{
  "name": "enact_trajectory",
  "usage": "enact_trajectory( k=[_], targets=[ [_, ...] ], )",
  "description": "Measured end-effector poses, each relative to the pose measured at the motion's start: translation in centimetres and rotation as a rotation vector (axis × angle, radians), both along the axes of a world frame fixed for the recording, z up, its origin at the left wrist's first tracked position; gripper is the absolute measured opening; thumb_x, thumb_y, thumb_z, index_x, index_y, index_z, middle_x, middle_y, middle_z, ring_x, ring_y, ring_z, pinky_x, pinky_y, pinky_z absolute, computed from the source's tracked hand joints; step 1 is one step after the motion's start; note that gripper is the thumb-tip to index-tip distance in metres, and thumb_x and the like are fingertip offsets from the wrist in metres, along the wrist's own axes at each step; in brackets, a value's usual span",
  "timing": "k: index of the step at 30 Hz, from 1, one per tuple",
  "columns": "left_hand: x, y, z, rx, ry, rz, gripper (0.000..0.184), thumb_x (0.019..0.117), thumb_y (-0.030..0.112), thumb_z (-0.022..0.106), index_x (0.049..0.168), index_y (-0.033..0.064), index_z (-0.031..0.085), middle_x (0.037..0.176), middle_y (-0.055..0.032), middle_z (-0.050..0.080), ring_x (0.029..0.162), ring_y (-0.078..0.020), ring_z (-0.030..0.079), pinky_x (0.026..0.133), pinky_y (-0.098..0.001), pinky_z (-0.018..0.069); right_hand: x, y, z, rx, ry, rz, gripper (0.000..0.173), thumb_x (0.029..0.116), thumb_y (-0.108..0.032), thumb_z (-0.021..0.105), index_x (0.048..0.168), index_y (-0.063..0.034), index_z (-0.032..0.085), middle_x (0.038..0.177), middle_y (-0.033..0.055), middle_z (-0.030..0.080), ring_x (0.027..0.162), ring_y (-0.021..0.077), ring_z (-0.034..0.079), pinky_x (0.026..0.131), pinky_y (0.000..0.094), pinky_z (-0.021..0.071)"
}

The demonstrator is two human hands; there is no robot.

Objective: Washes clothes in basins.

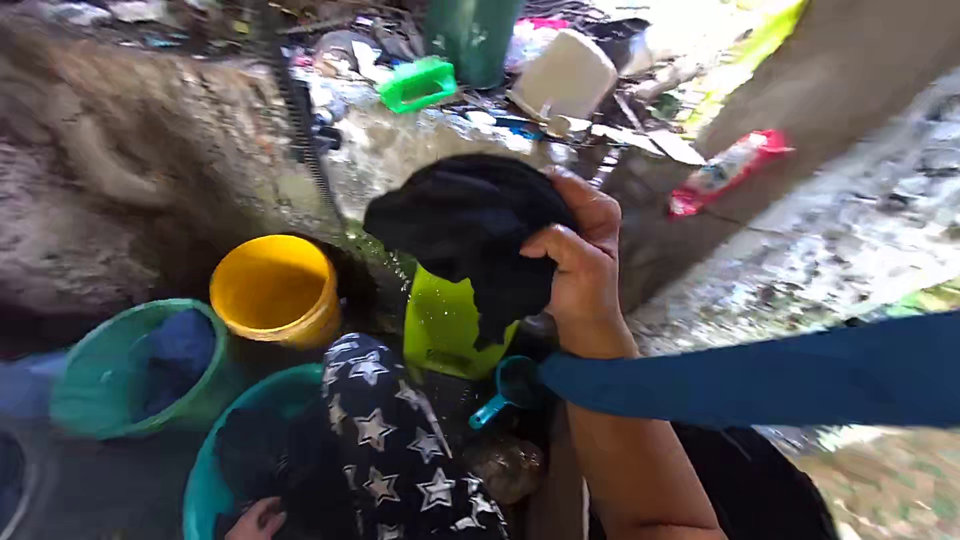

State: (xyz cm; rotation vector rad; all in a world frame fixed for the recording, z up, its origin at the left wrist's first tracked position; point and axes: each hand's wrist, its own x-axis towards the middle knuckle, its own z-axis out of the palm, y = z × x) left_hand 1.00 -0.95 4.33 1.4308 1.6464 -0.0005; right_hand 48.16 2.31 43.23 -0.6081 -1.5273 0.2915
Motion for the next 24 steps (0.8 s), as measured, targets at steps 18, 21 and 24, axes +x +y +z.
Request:
enact_trajectory(
  k=[18,21,24],
  targets=[
    [-1.9,0.8,0.1,0.383,-0.185,1.003,0.039,0.1082,0.023,0.053,0.131,-0.0072,0.061,0.124,-0.0299,0.065,0.115,-0.0417,0.064,0.1,-0.0582,0.0497,-24.3,1.5,-27.5,-1.104,-1.2,0.456,0.051,0.0989,-0.031,0.066,0.145,-0.0116,0.056,0.156,0.0215,0.042,0.143,0.0452,0.039,0.109,0.067,0.0385],
    [-0.6,2.0,-0.7,0.259,0.028,0.732,0.042,0.1008,0.023,0.066,0.136,0.0002,0.062,0.136,-0.0256,0.062,0.13,-0.0411,0.058,0.11,-0.0567,0.046,-24.5,4.2,-30.4,-1.192,-1.23,0.37,0.049,0.0994,-0.033,0.065,0.143,-0.0115,0.059,0.15,0.018,0.05,0.141,0.0401,0.044,0.11,0.062,0.0403],
    [1.6,4.1,0.0,0.173,0.193,0.467,0.049,0.098,0.029,0.067,0.143,0.0101,0.059,0.153,-0.0183,0.049,0.144,-0.0401,0.043,0.114,-0.0575,0.0412,-24.9,6.8,-33.1,-1.299,-1.316,0.279,0.05,0.1003,-0.034,0.063,0.145,-0.0122,0.057,0.153,0.0167,0.048,0.144,0.0384,0.041,0.113,0.0588,0.039]
  ],
)
